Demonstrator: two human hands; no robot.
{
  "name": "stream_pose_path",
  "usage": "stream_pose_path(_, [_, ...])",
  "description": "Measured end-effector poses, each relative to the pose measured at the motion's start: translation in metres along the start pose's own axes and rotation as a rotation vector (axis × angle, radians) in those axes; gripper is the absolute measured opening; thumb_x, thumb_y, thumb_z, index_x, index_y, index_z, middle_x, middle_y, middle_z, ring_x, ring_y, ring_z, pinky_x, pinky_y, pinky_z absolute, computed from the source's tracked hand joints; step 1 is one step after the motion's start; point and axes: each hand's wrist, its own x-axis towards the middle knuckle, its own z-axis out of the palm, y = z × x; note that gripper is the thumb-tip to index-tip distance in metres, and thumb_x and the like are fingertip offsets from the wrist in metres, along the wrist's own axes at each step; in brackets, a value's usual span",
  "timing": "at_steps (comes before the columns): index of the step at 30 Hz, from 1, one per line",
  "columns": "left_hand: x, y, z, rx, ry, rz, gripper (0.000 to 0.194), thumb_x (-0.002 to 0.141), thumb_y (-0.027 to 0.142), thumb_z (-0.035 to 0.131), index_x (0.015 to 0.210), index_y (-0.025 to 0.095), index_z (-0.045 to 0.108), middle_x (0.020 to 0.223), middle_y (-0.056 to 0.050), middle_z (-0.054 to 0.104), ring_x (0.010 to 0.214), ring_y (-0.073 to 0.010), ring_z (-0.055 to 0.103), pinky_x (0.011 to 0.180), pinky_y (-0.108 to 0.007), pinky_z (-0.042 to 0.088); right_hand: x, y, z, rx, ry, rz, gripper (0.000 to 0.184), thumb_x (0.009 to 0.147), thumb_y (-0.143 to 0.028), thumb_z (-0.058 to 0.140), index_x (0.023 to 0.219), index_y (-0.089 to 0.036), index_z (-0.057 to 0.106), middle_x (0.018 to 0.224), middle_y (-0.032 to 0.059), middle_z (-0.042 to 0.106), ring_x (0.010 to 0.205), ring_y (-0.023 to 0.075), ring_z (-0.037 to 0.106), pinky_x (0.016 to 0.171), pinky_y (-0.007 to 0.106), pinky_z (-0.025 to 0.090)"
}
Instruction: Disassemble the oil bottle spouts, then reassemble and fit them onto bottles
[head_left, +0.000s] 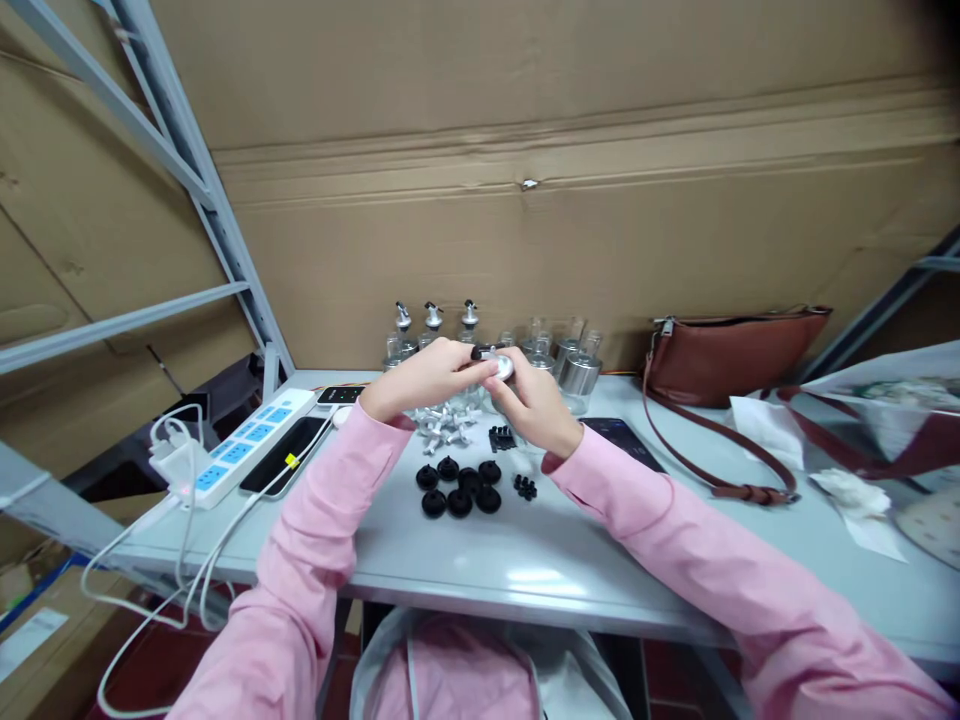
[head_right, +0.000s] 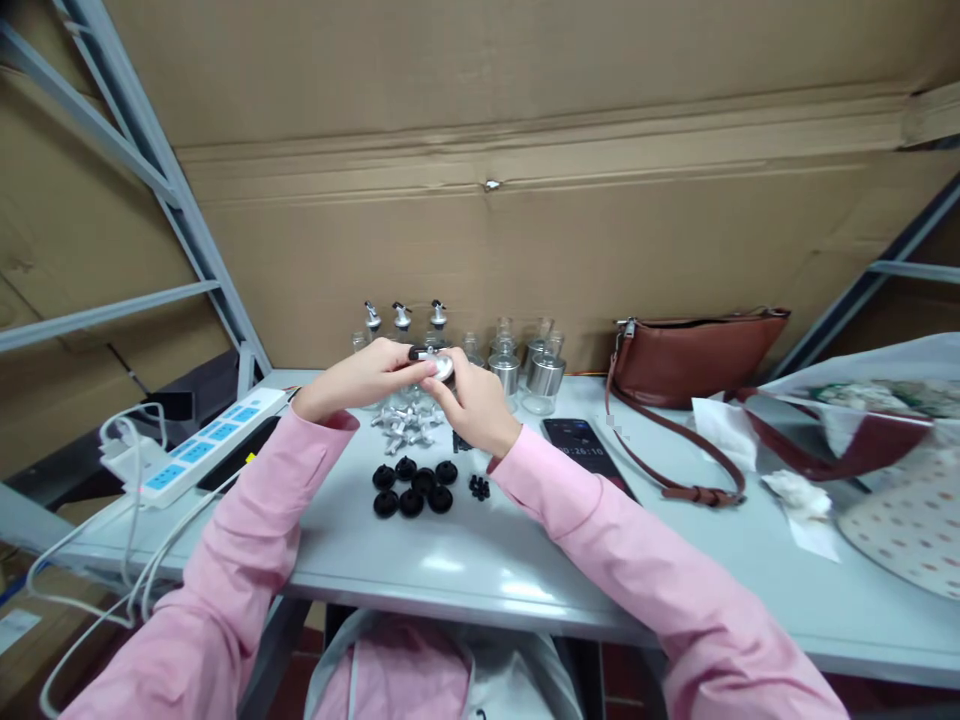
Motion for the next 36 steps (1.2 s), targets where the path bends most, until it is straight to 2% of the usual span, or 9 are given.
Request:
stream_pose_path(4, [0.003,0.0,0.003,-0.031,0.067,0.062,0.035,0.085,0.04,0.044,0.06,0.016,0.043,0.054,0.005,0.04,0.048,-0.0062,0.033,0.046,-0.021,0.027,-0.001,0.002,0.0,-0.129,0.065,-0.011,0.033,0.085,-0.048,0.036,0.1,-0.02,0.046,0.082,0.0081,0.064,0.073,0.0245,0.061,0.063,0.03,0.04])
stream_pose_path(10, [0.005,-0.002,0.004,0.01,0.193,0.205,0.034,0.09,0.037,0.038,0.065,0.016,0.048,0.057,0.004,0.045,0.051,-0.0067,0.038,0.05,-0.021,0.029,0.002,0.0,0.002,-0.054,0.094,-0.012,0.028,0.084,-0.045,0.043,0.1,-0.023,0.044,0.09,0.0073,0.064,0.079,0.0241,0.06,0.068,0.031,0.042])
stream_pose_path(14, [0.004,0.002,0.004,0.21,0.297,0.297,0.04,0.092,0.044,0.032,0.069,0.016,0.05,0.061,0.002,0.049,0.055,-0.0095,0.043,0.055,-0.023,0.031,0.003,-0.002,0.0,-0.009,0.159,-0.064,0.038,0.081,-0.042,0.049,0.111,-0.021,0.037,0.101,0.0102,0.06,0.088,0.0252,0.058,0.077,0.037,0.043])
stream_pose_path(17, [0.004,0.005,0.006,0.363,0.363,0.372,0.046,0.093,0.049,0.025,0.075,0.016,0.052,0.062,0.001,0.051,0.058,-0.011,0.046,0.06,-0.025,0.033,0.004,-0.003,-0.003,-0.052,0.183,-0.165,0.043,0.08,-0.031,0.048,0.118,-0.019,0.032,0.109,0.0128,0.055,0.097,0.0255,0.055,0.087,0.041,0.038])
stream_pose_path(19, [0.005,0.005,0.007,0.442,0.399,0.416,0.047,0.093,0.049,0.023,0.079,0.016,0.053,0.065,0.0,0.052,0.058,-0.0113,0.046,0.063,-0.026,0.033,0.005,-0.003,-0.005,-0.067,0.176,-0.176,0.041,0.082,-0.026,0.044,0.12,-0.019,0.031,0.114,0.0131,0.053,0.102,0.0249,0.053,0.091,0.042,0.035])
stream_pose_path(25, [0.01,-0.005,0.011,0.597,0.475,0.457,0.045,0.094,0.045,0.022,0.084,0.016,0.053,0.07,-0.001,0.055,0.06,-0.0127,0.046,0.067,-0.028,0.032,0.016,0.004,0.003,0.093,0.114,-0.099,0.031,0.085,-0.028,0.042,0.114,-0.021,0.034,0.114,0.0105,0.053,0.104,0.023,0.052,0.093,0.041,0.035])
stream_pose_path(31, [0.014,-0.018,0.014,0.571,0.557,0.452,0.044,0.094,0.045,0.021,0.077,0.017,0.05,0.069,-0.001,0.053,0.06,-0.013,0.044,0.067,-0.029,0.033,0.028,0.012,0.011,0.215,0.123,-0.041,0.029,0.081,-0.029,0.047,0.106,-0.022,0.035,0.1,0.0073,0.056,0.09,0.0206,0.054,0.085,0.038,0.04])
stream_pose_path(34, [0.007,-0.016,0.006,0.463,0.683,0.45,0.042,0.094,0.046,0.023,0.071,0.018,0.046,0.065,0.0,0.049,0.059,-0.0124,0.04,0.065,-0.028,0.034,0.032,0.025,0.014,0.304,0.16,0.077,0.029,0.078,-0.026,0.049,0.102,-0.021,0.035,0.094,0.0054,0.056,0.086,0.0184,0.055,0.082,0.035,0.042])
stream_pose_path(36, [0.0,-0.013,-0.004,0.374,0.777,0.397,0.042,0.093,0.047,0.026,0.069,0.019,0.044,0.062,0.001,0.046,0.058,-0.012,0.039,0.064,-0.027,0.034,0.034,0.037,0.015,0.358,0.159,0.166,0.029,0.076,-0.024,0.05,0.1,-0.022,0.034,0.09,0.0037,0.055,0.082,0.0171,0.056,0.081,0.035,0.043])
